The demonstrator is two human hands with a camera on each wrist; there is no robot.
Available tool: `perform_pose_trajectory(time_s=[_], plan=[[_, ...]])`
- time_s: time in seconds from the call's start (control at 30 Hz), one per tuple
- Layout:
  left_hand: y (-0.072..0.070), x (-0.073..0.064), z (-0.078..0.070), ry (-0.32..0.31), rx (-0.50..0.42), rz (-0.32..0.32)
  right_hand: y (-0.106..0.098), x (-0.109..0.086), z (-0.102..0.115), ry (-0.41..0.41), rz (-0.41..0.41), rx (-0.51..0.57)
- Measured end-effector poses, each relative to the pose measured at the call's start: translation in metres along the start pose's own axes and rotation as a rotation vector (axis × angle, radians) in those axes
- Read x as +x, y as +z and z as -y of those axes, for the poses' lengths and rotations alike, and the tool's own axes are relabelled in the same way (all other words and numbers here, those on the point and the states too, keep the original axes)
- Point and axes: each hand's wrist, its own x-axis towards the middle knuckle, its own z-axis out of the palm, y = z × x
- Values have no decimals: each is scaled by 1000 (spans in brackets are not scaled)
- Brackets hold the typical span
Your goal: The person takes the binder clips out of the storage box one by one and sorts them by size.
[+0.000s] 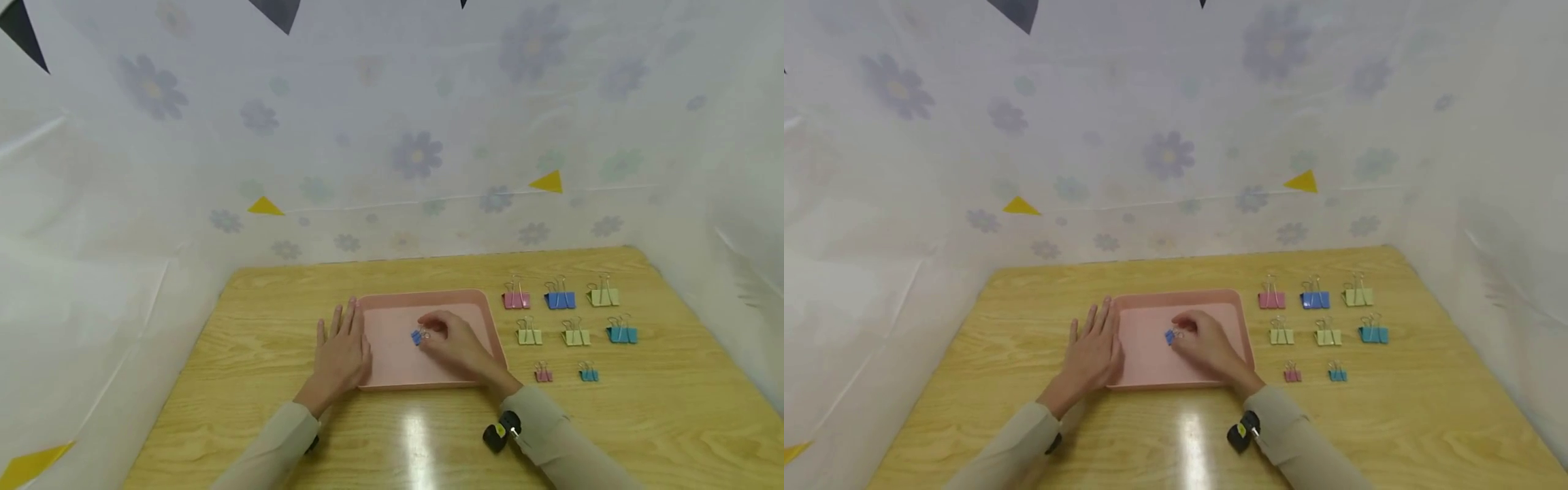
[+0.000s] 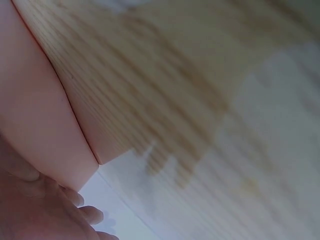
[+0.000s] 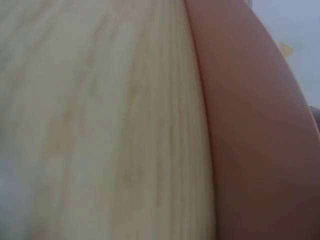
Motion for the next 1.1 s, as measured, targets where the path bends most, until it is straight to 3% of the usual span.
perform_pose_trajectory(time_s=[0.37,0.77,0.97,1.1], plan=[[0,-1,2,0,-26,-17,6,8,-1,-92,43,-155],[2,-2,-1,5,-33,-18,3,2,0,-141,35,-131],[8,-2,0,10,-40,-27,2,0,-1,-75,14,-96],[10,0,2,9,-31,-35,0,2,-2,-20,-7,-15]])
